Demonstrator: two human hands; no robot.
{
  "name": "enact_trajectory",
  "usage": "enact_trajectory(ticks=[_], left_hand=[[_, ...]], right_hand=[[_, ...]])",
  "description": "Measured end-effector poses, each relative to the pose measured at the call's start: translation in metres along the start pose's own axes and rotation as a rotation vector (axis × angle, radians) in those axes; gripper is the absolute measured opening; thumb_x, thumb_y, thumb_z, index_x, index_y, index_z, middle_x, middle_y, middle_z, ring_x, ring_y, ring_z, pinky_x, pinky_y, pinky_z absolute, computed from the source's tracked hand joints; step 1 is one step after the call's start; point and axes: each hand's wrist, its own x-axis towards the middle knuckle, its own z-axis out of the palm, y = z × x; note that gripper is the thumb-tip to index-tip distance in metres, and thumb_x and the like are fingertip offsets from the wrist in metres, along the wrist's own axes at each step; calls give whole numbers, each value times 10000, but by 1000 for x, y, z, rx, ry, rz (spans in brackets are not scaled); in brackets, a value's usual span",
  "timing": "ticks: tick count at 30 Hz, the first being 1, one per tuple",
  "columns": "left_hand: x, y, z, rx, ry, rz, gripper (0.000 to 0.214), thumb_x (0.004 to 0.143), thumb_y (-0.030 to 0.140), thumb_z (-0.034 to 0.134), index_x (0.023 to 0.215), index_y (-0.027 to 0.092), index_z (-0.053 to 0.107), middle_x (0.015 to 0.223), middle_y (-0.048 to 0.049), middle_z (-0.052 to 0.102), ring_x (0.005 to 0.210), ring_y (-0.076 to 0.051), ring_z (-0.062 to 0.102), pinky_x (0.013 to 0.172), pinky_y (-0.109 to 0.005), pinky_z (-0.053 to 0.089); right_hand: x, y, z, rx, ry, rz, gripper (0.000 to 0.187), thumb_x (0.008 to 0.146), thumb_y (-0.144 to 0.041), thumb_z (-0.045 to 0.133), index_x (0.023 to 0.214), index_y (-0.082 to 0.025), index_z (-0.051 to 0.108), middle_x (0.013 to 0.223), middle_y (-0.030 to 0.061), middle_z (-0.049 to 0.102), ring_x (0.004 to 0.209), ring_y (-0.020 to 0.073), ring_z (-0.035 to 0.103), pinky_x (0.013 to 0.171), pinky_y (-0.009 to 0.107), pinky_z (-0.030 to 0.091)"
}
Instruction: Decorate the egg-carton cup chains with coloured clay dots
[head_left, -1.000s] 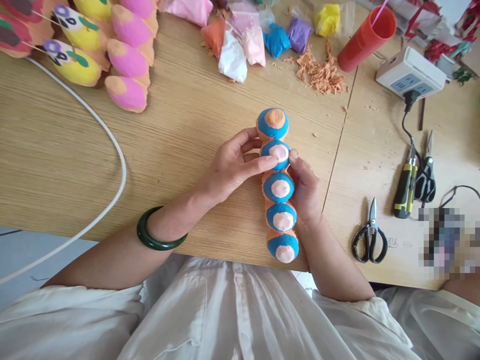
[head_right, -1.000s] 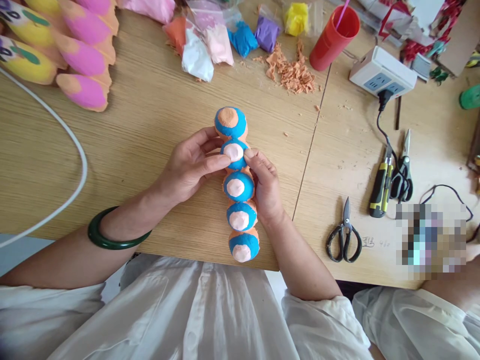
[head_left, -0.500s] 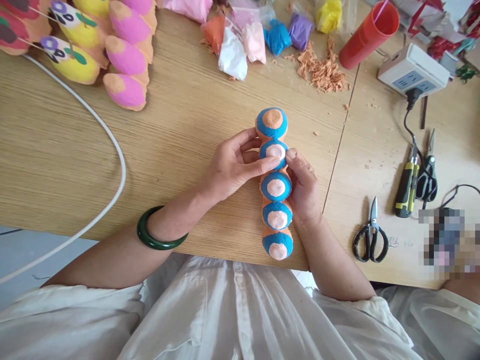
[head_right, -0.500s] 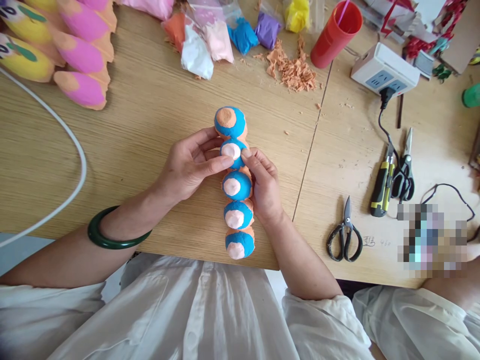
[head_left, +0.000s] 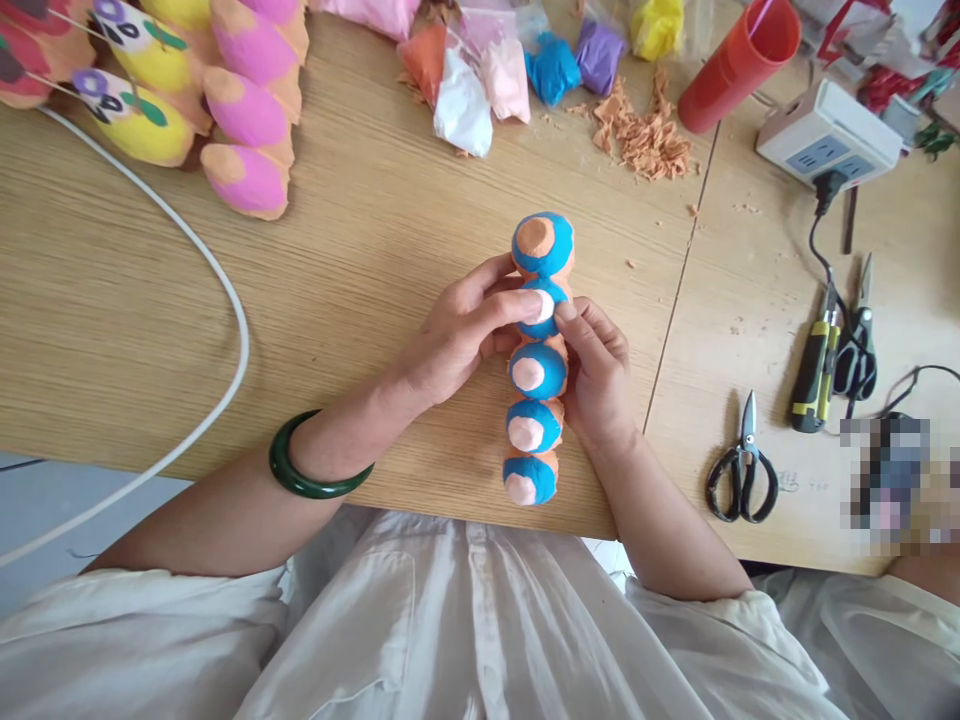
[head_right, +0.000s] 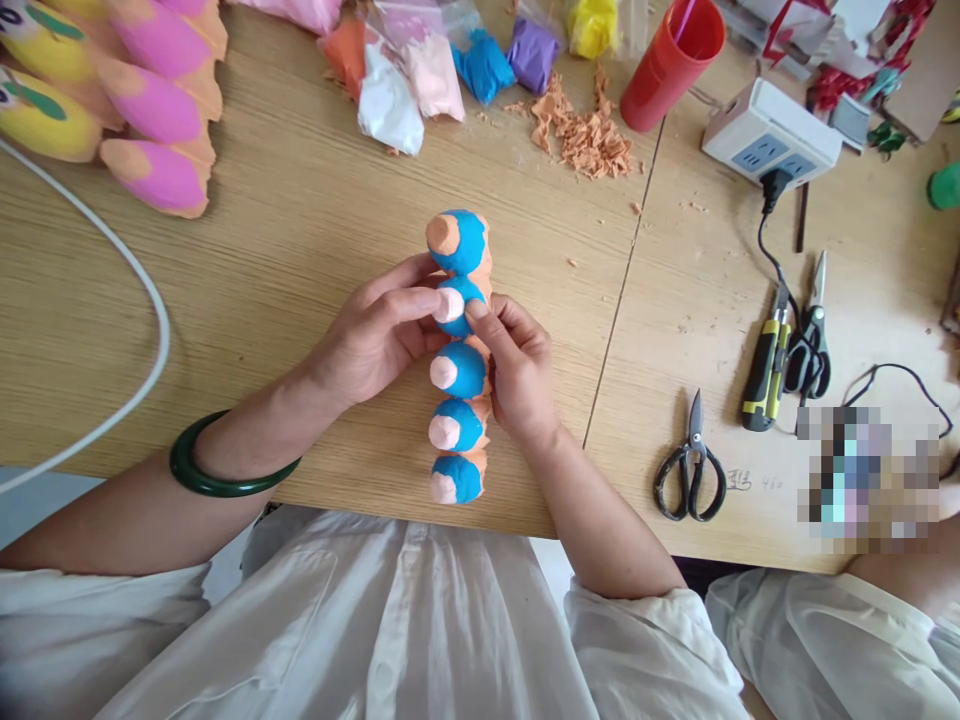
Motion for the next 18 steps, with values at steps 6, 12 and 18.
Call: enact_trajectory(ticks=[6, 12, 18], left_hand=[[1, -4, -5, 162, -15, 137, 523, 866, 517, 900, 1235, 198, 712, 1061, -61, 795, 1155, -280, 777, 977, -397, 665], [2, -9, -9, 226, -22, 215, 580, 844, 578, 927, 1218, 193, 709, 1122, -75, 806, 1185, -277, 775, 1008, -387, 657], [3, -11, -9, 162, -44, 180, 589, 815, 487, 971, 1264, 208, 711, 1244, -83, 798, 1247, -286, 763, 1054, -405, 652]], right_hand=[[-1, 6, -2, -61, -4, -35, 356, 954, -496, 816, 733, -267, 656, 698, -32, 567, 588, 133, 459, 560, 304, 447], [-1, 6, -2, -55, -8, -37, 353, 948, -466, 824, 716, -257, 659, 694, -32, 564, 603, 127, 466, 584, 296, 471], [-1, -2, 3, 31, -4, 1, 371, 919, -472, 841, 700, -266, 623, 634, -47, 507, 560, 125, 429, 534, 291, 440]])
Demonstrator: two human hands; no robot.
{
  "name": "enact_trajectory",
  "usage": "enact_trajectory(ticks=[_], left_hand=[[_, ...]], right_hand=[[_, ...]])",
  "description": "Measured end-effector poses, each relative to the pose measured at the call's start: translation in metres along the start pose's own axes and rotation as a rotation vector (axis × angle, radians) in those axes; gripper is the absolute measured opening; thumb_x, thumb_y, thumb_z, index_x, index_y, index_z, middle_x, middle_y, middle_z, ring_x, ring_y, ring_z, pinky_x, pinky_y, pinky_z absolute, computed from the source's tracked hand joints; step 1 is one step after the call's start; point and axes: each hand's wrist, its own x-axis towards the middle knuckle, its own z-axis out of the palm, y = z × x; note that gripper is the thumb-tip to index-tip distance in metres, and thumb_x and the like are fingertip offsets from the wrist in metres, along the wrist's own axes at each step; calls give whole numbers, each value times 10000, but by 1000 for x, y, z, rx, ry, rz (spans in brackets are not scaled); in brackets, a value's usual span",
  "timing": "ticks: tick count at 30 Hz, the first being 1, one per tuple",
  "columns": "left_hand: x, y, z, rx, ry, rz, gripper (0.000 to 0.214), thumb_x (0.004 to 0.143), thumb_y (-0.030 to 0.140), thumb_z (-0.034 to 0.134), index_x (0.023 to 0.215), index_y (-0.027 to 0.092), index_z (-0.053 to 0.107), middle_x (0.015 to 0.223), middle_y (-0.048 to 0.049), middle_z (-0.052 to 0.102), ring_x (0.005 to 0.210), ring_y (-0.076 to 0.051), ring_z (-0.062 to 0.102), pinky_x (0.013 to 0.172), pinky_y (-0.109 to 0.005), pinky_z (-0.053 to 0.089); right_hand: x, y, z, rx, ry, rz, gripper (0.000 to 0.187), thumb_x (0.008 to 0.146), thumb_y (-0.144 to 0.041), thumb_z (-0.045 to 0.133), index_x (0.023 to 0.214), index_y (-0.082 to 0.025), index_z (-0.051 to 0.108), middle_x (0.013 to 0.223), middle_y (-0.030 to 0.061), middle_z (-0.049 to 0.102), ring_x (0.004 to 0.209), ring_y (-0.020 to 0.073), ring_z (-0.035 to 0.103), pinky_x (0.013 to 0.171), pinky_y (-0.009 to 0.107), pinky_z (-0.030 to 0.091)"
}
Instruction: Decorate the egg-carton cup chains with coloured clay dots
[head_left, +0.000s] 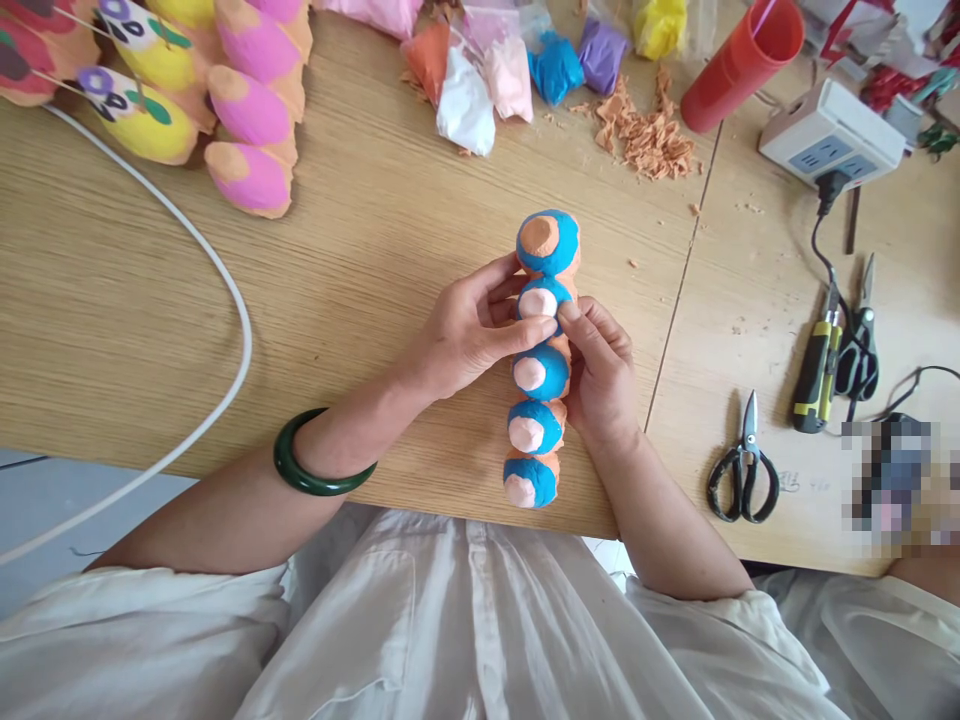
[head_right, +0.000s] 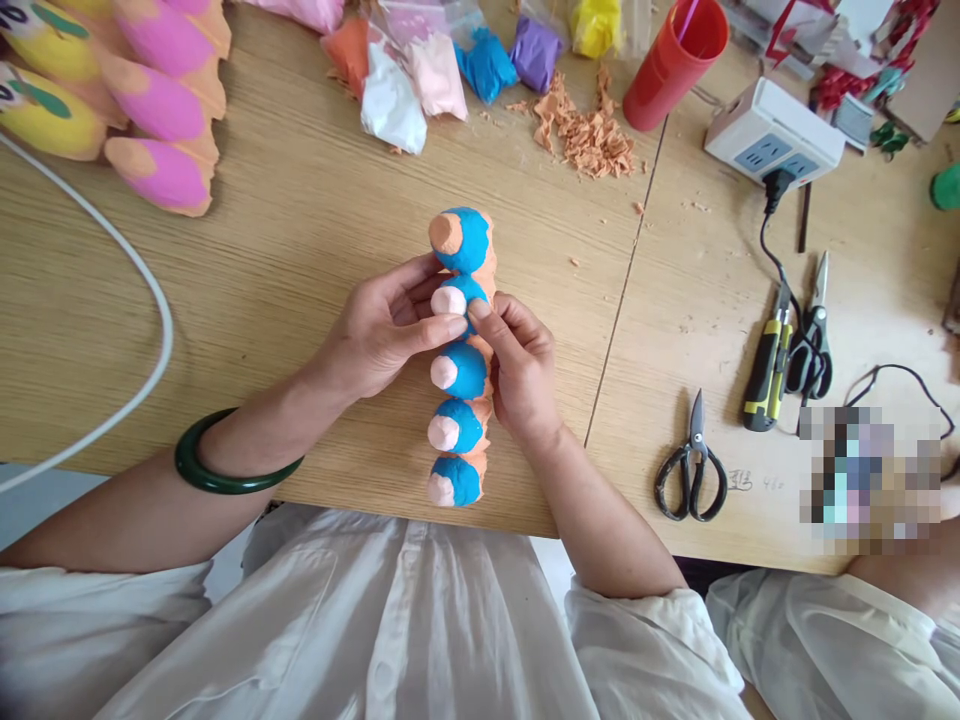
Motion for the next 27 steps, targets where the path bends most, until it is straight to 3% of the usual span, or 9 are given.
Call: enact_trajectory(ticks=[5, 10, 14, 17, 21, 27], left_hand=[[1, 4, 2, -118, -27, -34, 530, 826, 389, 946, 1286, 259, 717, 1239, -33, 781, 1220, -272, 758, 1035, -427, 657], [2, 12, 2, -242, -74, -178, 354, 915, 383, 787, 1238, 245, 746, 1113, -36, 783, 1113, -286, 765, 973, -465, 653], [2, 12, 2, -277, -92, -191, 319, 891, 396, 808, 1179, 271, 753, 1095, -25, 787, 1090, -278, 762, 929, -444, 650], [1, 12, 4, -229, -55, -202, 388, 894, 434, 836, 1218, 249, 731, 1124, -37, 780, 1090, -268, 768, 928, -427, 651], [0, 9, 5, -156, -12, -119, 495, 830, 436, 946, 1240, 255, 735, 1149, -28, 783, 1122, -251, 752, 1021, -433, 626], [1, -1, -1, -100, -12, -61, 467, 832, 425, 952, 1229, 289, 747, 1247, -22, 791, 1257, -293, 736, 1093, -489, 605]], right_hand=[[2, 0, -2, 54, -2, 10, 366, 934, -429, 812, 698, -263, 586, 648, -49, 515, 555, 120, 434, 532, 295, 413], [5, 4, -8, 57, 20, 40, 362, 945, -502, 808, 760, -272, 598, 685, -35, 563, 603, 149, 498, 567, 323, 462], [6, 4, -9, 44, 31, 92, 351, 936, -565, 795, 799, -284, 635, 692, -27, 586, 635, 173, 542, 586, 335, 494], [6, 3, -6, 59, 44, 83, 308, 931, -489, 783, 766, -278, 630, 700, -30, 582, 615, 161, 510, 571, 325, 466], [4, 2, -3, 47, 18, 50, 347, 942, -435, 781, 716, -272, 575, 677, -41, 528, 589, 144, 471, 575, 313, 450], [3, 1, -4, -14, -4, 69, 415, 962, -537, 792, 733, -281, 558, 690, -36, 577, 663, 168, 564, 654, 341, 529]])
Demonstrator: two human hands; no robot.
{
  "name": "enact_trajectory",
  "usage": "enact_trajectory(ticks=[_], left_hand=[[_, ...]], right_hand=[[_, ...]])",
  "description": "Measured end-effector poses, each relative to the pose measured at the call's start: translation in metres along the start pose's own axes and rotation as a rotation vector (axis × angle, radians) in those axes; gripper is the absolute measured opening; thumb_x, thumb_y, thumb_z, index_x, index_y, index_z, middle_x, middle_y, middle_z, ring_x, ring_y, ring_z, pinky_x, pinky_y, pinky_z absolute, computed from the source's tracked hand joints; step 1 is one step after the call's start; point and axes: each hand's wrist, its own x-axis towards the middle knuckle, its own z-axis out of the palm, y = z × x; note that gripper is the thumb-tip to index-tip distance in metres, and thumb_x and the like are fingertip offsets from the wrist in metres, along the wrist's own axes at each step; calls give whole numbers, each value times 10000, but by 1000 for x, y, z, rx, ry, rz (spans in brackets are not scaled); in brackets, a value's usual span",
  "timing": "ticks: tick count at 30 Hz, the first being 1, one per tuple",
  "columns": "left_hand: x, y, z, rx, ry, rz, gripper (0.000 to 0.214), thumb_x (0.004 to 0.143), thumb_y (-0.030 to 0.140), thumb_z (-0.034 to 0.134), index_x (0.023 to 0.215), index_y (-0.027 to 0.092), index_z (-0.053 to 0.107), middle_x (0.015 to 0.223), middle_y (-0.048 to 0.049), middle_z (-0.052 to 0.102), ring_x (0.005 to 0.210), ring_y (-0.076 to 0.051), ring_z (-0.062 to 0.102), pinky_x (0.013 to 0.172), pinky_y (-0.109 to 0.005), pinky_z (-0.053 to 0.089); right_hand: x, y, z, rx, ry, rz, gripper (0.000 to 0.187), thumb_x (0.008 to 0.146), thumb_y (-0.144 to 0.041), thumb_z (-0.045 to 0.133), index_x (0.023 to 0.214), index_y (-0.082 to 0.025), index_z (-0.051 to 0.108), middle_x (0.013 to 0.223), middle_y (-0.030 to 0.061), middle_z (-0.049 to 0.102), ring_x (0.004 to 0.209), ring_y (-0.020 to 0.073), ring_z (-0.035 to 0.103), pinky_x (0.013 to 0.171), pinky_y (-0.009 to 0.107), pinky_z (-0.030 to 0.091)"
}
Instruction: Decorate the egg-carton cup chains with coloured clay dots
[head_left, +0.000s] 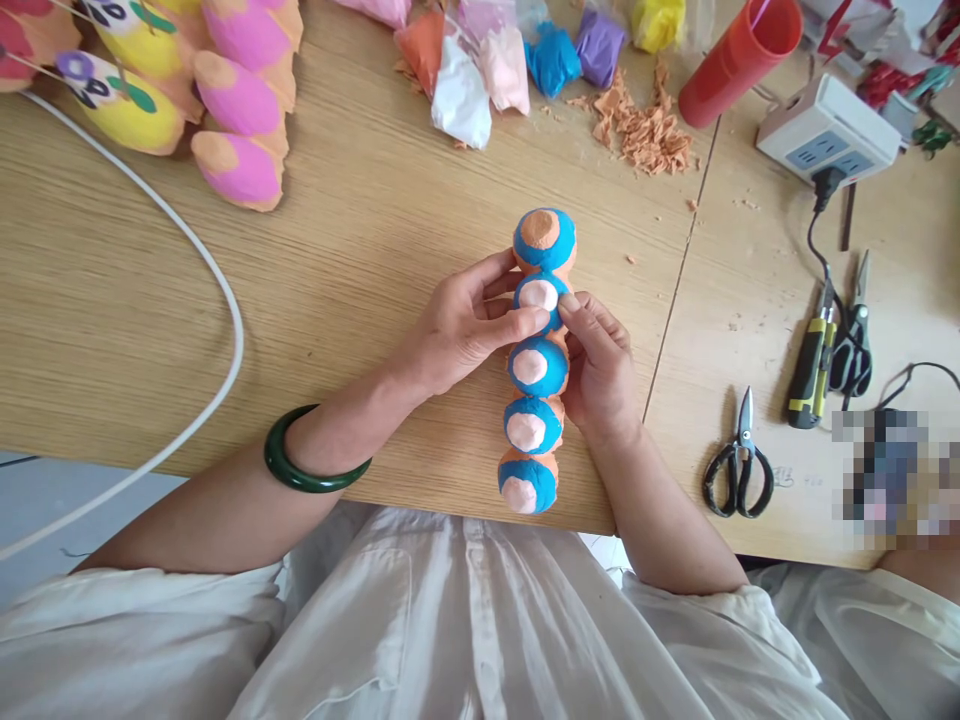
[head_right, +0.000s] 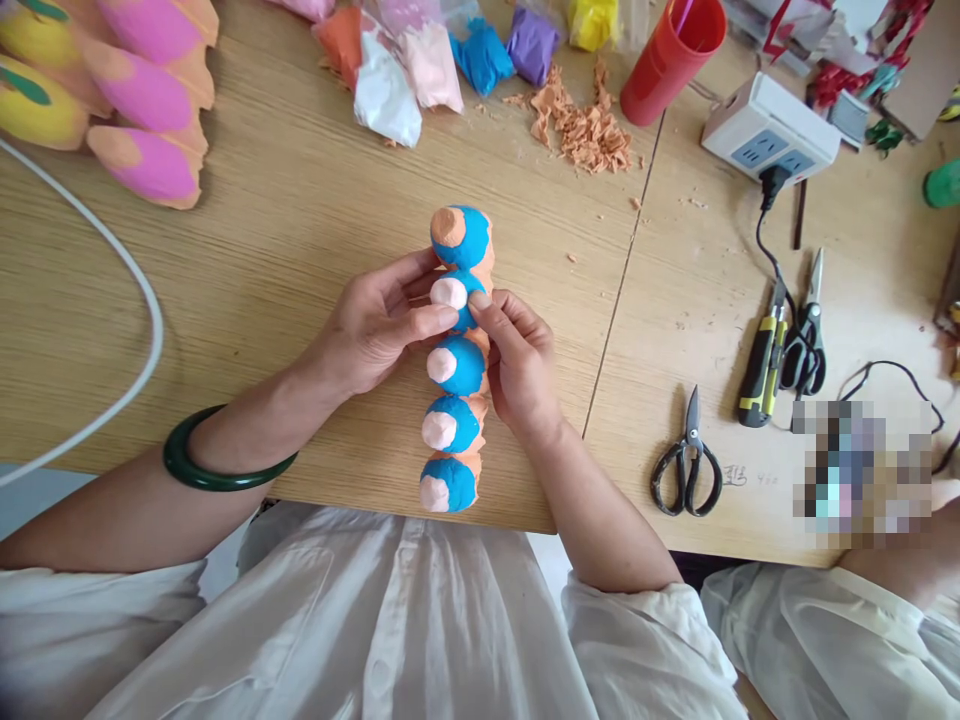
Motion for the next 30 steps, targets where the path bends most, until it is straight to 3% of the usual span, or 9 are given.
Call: enact_trajectory(ticks=[6, 15, 21, 26, 30], left_hand=[[1, -4, 0, -21, 22, 26, 500, 809, 438, 974, 1203, 282, 710, 1238, -37, 791, 1218, -295, 769, 1068, -517, 628], [3, -3, 0, 0, 33, -21, 604, 740, 522, 1018, 1165, 285, 661, 1272, -45, 787, 1319, -370, 721, 1081, -576, 601], [2, 0, 2, -6, 45, -21, 539, 768, 517, 997, 1116, 285, 658, 1221, -45, 793, 1274, -354, 759, 984, -523, 655], [0, 7, 7, -7, 79, -44, 505, 807, 579, 954, 1107, 276, 683, 1178, -59, 793, 1192, -349, 772, 894, -510, 661], [0, 9, 6, -3, 48, -12, 535, 811, 558, 956, 1172, 264, 690, 1186, -54, 779, 1163, -306, 777, 950, -480, 661]], right_hand=[[3, -2, -4, -27, 25, 63, 407, 937, -601, 808, 792, -292, 587, 691, -24, 632, 754, 207, 640, 689, 364, 566], [7, -4, -7, -13, -1, 80, 433, 905, -675, 789, 800, -304, 592, 685, -29, 626, 733, 214, 621, 703, 386, 543], [8, -5, -5, 59, 12, 105, 417, 854, -642, 815, 757, -304, 590, 719, -27, 604, 690, 214, 608, 671, 394, 551], [7, -9, -4, 107, -25, 152, 377, 851, -631, 802, 759, -319, 611, 728, -21, 655, 732, 225, 630, 754, 420, 578], [8, -10, -4, 95, -49, 179, 362, 853, -631, 783, 753, -332, 604, 733, -8, 671, 819, 263, 673, 806, 457, 595]])
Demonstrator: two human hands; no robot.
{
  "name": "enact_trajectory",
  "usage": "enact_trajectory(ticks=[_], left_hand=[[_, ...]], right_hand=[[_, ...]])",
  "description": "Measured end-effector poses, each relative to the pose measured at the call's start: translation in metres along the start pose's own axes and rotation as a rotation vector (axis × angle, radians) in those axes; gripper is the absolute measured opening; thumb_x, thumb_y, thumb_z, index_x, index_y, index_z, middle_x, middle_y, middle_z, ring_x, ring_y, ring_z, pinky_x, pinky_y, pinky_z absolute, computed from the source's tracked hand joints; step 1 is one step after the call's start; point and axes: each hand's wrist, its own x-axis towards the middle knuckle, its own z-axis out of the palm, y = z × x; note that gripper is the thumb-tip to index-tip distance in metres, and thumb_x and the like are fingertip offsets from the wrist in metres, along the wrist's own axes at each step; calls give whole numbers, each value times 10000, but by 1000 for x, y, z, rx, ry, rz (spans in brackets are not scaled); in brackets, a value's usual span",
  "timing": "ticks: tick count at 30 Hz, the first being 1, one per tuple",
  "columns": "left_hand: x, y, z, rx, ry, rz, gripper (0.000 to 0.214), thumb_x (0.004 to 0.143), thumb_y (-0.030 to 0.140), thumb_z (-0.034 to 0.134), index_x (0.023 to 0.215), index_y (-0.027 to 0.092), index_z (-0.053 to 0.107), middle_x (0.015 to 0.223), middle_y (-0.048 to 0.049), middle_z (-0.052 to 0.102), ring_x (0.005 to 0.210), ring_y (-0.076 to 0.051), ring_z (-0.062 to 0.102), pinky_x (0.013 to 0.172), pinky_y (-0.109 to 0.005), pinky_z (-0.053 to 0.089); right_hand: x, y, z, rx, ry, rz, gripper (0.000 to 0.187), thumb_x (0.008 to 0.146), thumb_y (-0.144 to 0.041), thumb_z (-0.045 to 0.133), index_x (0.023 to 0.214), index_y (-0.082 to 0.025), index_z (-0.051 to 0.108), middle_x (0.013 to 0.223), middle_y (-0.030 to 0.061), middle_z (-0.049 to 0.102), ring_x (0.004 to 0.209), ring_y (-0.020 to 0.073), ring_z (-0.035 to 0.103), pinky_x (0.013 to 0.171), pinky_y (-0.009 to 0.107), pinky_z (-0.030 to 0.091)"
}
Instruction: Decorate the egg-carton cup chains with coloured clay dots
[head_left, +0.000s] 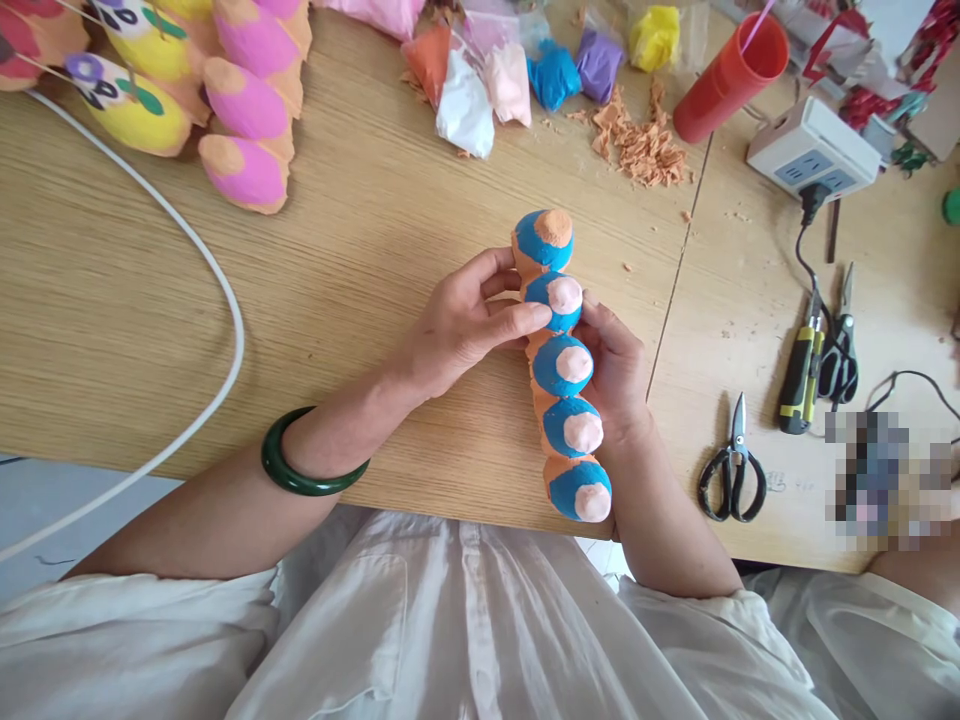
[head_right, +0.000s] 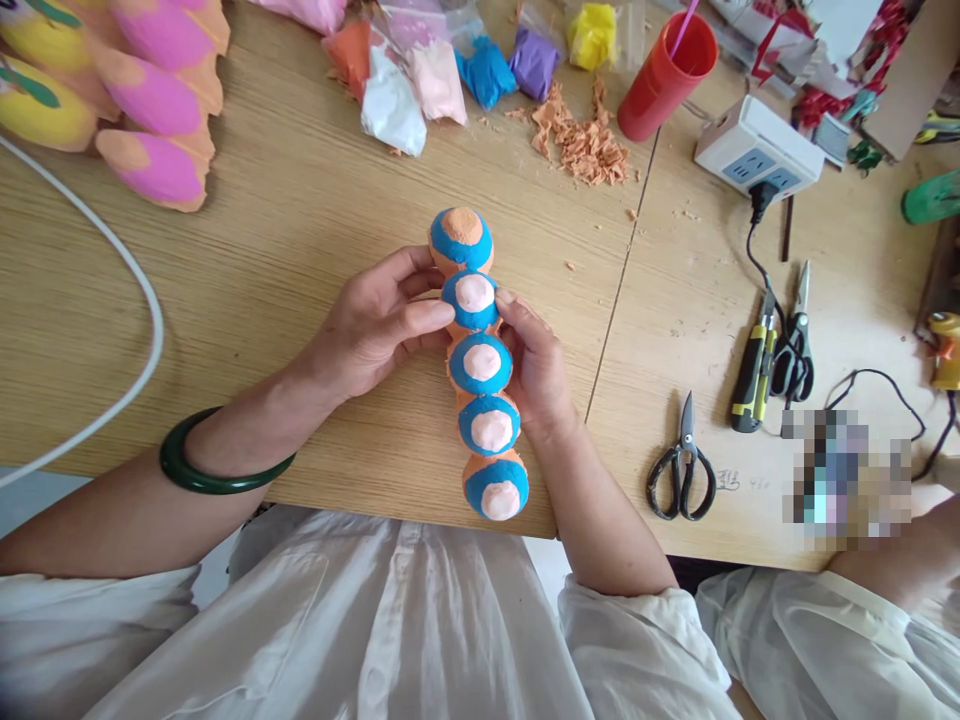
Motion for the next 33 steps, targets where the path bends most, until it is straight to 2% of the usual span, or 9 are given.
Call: enact_trajectory(ticks=[3, 7, 10, 14, 18, 21, 27, 33], left_hand=[[0, -2, -2, 35, -11, 31, 568, 754, 502, 1008, 1165, 285, 682, 1209, -19, 776, 1128, -275, 783, 963, -445, 663], [-2, -2, 0, 91, 24, 87, 590, 744, 485, 1024, 1158, 261, 667, 1189, -34, 771, 1131, -278, 772, 909, -403, 662], [-5, 1, 4, 98, 58, 154, 541, 782, 439, 1006, 1150, 231, 668, 1177, -37, 761, 1141, -242, 760, 921, -355, 649], [-8, 3, 9, 93, 63, 201, 532, 777, 386, 1009, 1146, 224, 662, 1104, -16, 752, 957, -177, 770, 834, -311, 637], [-9, 4, 9, 68, 27, 174, 519, 805, 443, 984, 1141, 237, 646, 1107, -26, 760, 923, -194, 777, 792, -328, 628], [-9, 6, 9, 18, -9, 130, 467, 833, 470, 961, 1093, 242, 647, 1110, -25, 767, 905, -188, 770, 771, -329, 636], [-7, 7, 8, -74, -92, 124, 389, 890, 462, 916, 1095, 253, 660, 1089, -34, 789, 1022, -232, 790, 891, -412, 674], [-7, 7, 8, -93, -129, 99, 456, 880, 541, 899, 1136, 247, 661, 1126, -60, 790, 1116, -271, 775, 978, -443, 651]], right_hand=[[3, 3, -2, 4, 36, -10, 319, 834, -574, 805, 760, -331, 611, 754, -9, 675, 836, 261, 668, 812, 440, 594], [3, 6, -6, 6, 20, -40, 304, 792, -540, 840, 774, -310, 643, 741, -22, 639, 699, 212, 585, 720, 397, 550], [1, 6, -8, -41, -6, -48, 372, 799, -617, 842, 773, -321, 618, 714, -20, 637, 678, 223, 580, 704, 407, 543], [0, 3, -11, -92, -28, -55, 471, 789, -698, 837, 709, -326, 560, 633, -22, 606, 638, 240, 574, 684, 435, 557], [0, 2, -15, -104, -62, -90, 417, 778, -691, 842, 743, -337, 624, 682, -19, 657, 645, 232, 589, 707, 441, 578], [1, 2, -16, -109, -68, -98, 407, 765, -690, 845, 759, -338, 640, 696, -17, 648, 636, 226, 583, 665, 415, 557], [1, 1, -14, -54, -88, -111, 452, 707, -654, 885, 696, -301, 603, 635, -35, 609, 536, 177, 512, 531, 337, 483], [1, -1, -15, -101, -96, -175, 422, 743, -624, 852, 701, -283, 607, 616, -39, 570, 537, 164, 504, 536, 334, 476]])
